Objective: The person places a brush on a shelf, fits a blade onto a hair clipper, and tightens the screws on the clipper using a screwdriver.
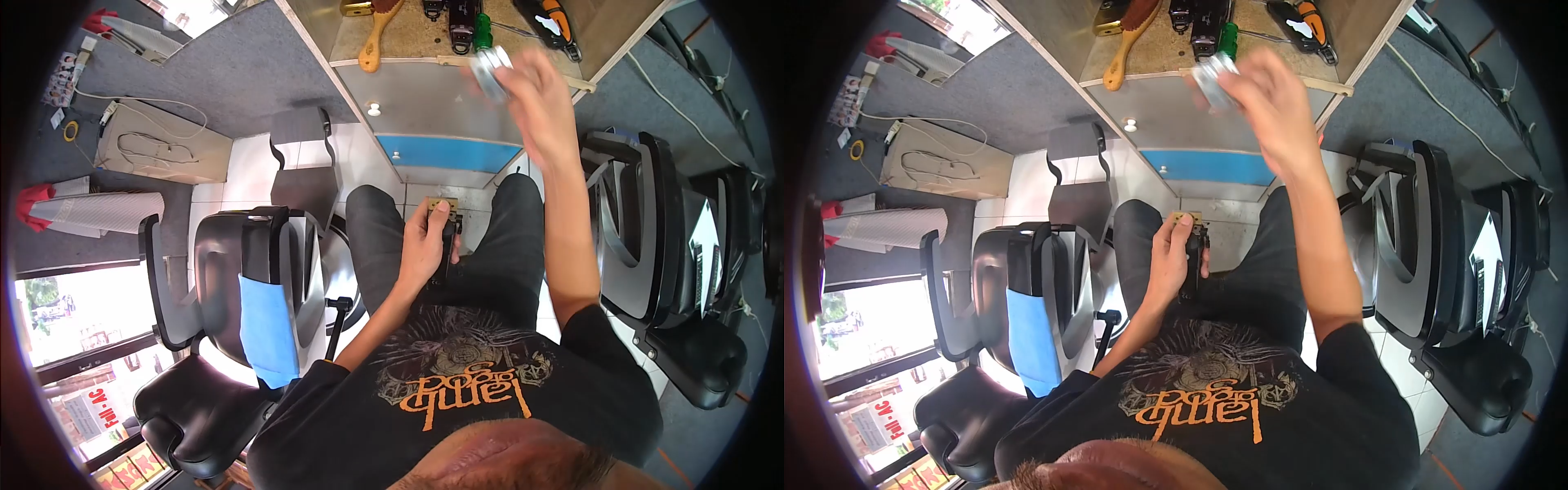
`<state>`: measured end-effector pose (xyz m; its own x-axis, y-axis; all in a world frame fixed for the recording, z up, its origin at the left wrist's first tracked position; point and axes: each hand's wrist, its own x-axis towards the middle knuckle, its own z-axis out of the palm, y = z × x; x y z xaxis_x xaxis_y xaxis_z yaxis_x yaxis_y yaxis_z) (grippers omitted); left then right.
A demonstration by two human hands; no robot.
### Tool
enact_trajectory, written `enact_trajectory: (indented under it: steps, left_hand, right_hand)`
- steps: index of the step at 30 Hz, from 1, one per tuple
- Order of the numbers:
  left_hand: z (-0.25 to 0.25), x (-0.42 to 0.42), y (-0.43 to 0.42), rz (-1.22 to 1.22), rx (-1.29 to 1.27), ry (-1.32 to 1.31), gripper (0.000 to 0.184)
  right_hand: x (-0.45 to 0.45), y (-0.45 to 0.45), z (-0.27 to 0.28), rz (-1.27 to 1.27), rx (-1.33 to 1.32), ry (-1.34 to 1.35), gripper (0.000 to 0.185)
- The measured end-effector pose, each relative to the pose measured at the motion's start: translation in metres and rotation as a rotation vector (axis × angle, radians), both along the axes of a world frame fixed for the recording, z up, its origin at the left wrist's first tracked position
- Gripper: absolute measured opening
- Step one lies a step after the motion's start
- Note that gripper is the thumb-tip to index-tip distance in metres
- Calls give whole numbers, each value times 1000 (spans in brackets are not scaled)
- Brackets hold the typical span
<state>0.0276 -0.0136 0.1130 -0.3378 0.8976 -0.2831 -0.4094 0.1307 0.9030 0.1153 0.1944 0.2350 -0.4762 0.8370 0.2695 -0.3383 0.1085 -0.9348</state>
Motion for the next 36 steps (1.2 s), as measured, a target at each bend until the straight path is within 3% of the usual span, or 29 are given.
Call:
enact_trajectory:
  steps: [2, 4, 8, 11, 14, 15, 18, 20, 24, 27, 36]
  left_hand:
    - [-5, -2, 4, -7, -7, 0, 38]
    - [-9, -3, 9, -31, -15, -1, 38]
    - [-16, -6, 17, -99, -60, 55, 39]
    - [-15, -7, 25, -115, -63, 90, 39]
    - [-14, -8, 28, -93, -41, 62, 40]
    - [-11, -8, 28, -79, -63, 47, 40]
    - [-6, -6, 24, -41, -88, -5, 40]
    - [-8, -6, 20, -28, -84, -16, 40]
    - [-12, -4, 13, -15, -90, -76, 41]
    - [-15, -3, 12, -5, -106, -66, 42]
    - [-17, -5, 17, -62, -142, -9, 45]
  right_hand:
    - [35, -23, -28, 144, -283, 169, 9]
    - [56, -48, -68, 71, -673, 385, 10]
    - [90, -82, -165, 56, -926, 447, 13]
    - [109, -102, -219, 111, -998, 275, 17]
    - [93, -121, -216, -7, -884, -542, 18]
    - [93, -130, -231, 11, -627, -757, 30]
    - [94, -139, -258, 176, -404, -819, 38]
    - [89, -137, -246, 317, -485, -844, 41]
    - [84, -136, -253, 401, -564, -633, 29]
    - [81, -133, -235, 308, -645, -519, 33]
    - [82, -108, -191, -37, -738, -110, 23]
